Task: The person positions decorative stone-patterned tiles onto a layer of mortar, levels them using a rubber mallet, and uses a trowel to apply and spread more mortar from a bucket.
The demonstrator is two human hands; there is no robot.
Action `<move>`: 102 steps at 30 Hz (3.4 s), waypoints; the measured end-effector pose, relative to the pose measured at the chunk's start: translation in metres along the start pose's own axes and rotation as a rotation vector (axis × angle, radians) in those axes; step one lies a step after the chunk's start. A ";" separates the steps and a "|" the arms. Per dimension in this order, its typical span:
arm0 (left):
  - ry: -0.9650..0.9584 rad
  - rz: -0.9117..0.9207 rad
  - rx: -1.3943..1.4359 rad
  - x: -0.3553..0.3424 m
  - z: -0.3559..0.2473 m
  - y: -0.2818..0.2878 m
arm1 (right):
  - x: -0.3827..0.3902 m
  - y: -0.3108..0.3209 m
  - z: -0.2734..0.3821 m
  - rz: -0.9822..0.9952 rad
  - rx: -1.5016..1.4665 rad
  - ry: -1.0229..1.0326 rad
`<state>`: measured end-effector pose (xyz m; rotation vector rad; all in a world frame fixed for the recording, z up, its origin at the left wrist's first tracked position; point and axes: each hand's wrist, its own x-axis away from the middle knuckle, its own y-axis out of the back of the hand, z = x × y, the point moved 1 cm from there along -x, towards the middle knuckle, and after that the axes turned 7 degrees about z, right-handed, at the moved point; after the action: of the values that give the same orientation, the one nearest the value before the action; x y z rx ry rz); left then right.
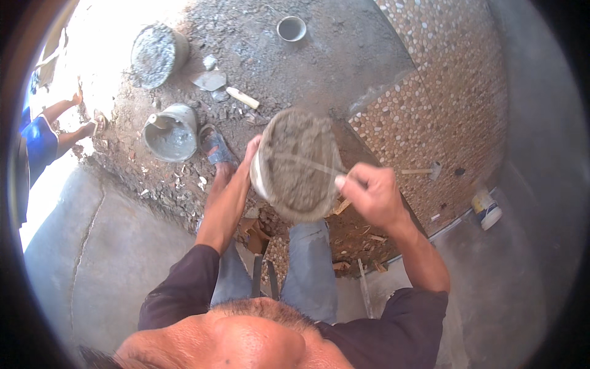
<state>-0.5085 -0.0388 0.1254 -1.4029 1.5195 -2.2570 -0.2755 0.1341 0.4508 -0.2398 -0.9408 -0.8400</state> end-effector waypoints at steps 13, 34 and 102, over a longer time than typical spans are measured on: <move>-0.091 -0.348 -0.201 -0.205 -0.020 -0.052 | -0.235 0.103 -0.200 -0.585 0.086 -0.078; -0.174 -0.203 -0.774 -0.252 -0.021 -0.205 | -0.302 0.267 -0.406 -0.785 -0.270 -0.046; -1.341 -0.236 -1.389 -0.160 -0.077 -0.308 | -0.299 0.239 -0.251 -0.878 -0.560 0.205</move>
<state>-0.3495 0.2524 0.2529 -2.4193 2.0791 0.4341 -0.0399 0.3208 0.1062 -0.2098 -0.5762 -1.9043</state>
